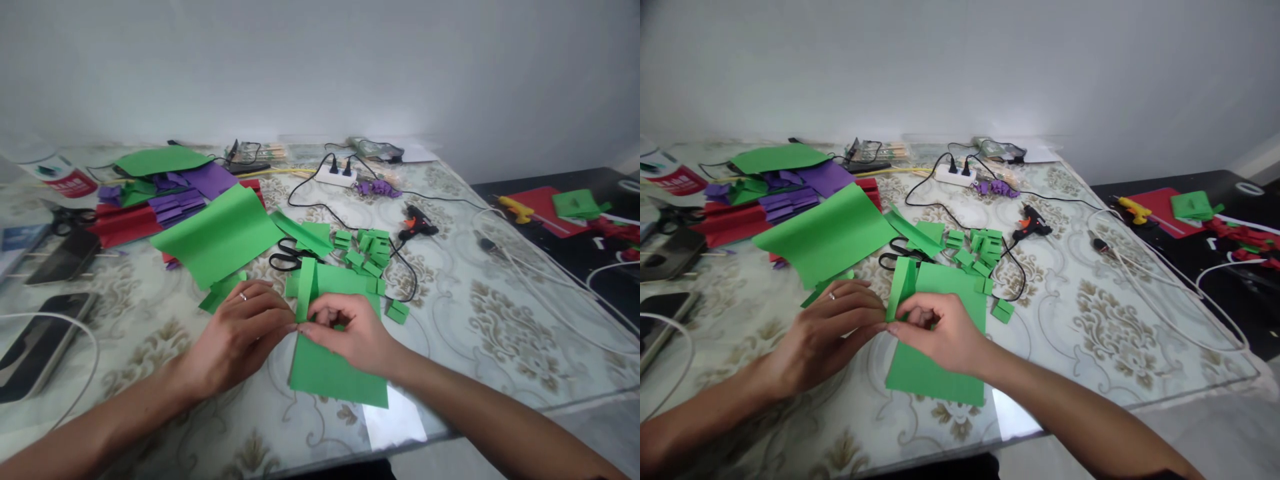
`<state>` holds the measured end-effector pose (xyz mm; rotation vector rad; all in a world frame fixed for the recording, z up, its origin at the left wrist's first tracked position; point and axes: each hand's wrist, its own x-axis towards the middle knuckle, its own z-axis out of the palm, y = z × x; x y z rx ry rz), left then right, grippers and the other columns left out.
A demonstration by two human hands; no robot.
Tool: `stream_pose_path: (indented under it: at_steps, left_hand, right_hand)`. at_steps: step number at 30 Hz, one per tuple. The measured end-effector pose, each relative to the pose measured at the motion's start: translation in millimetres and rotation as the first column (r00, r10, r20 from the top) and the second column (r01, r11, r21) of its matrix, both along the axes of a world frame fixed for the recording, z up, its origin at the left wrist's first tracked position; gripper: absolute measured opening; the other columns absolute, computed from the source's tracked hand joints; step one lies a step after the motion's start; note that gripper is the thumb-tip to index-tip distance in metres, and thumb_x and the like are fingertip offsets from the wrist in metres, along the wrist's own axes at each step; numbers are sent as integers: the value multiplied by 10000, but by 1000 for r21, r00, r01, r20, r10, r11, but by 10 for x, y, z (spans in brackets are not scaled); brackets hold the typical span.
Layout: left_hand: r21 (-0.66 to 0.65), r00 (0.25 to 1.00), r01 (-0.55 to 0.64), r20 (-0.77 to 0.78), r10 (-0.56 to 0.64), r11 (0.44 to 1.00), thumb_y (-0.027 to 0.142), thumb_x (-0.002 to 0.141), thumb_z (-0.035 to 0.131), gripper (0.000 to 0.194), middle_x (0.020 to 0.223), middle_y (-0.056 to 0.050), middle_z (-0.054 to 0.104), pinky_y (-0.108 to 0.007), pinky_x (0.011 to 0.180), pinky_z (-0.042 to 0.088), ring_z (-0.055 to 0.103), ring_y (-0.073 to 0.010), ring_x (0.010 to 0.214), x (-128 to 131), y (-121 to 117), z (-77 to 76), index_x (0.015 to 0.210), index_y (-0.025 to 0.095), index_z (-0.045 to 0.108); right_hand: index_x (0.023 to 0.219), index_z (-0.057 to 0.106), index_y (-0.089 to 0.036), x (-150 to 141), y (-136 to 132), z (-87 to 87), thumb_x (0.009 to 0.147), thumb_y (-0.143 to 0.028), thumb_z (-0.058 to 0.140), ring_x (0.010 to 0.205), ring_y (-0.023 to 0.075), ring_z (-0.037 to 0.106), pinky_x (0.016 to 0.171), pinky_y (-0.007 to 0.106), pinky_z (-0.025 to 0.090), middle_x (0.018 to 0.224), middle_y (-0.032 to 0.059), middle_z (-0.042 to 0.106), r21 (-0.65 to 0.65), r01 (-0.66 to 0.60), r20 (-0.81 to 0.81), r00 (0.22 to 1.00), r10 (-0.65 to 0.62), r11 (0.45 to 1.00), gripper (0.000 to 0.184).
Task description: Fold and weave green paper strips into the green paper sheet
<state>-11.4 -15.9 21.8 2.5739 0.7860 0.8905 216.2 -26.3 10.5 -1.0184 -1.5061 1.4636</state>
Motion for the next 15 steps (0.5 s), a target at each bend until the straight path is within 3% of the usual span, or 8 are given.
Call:
stream_pose_path:
  at_steps: [7, 15]
  left_hand:
    - [-5, 1000, -18, 19, 18, 1000, 77, 1015, 641, 129, 956, -27, 739, -408, 924, 462, 638, -211, 945, 13, 7, 8, 1041, 201, 663]
    - [-60, 999, -28, 36, 30, 998, 78, 1009, 645, 119, 912, -26, 705, -395, 873, 471, 633, -207, 893, 37, -2, -3, 1001, 196, 646]
  right_hand:
    - [814, 764, -163, 17, -2, -12, 861, -290, 801, 550, 91, 491, 526, 212, 400, 614, -29, 601, 166, 48, 69, 996, -60, 985, 140]
    - [795, 737, -172, 10, -56, -43, 905, -210, 780, 563, 86, 546, 552, 197, 441, 642, -27, 643, 419, 77, 110, 985, -135, 905, 124]
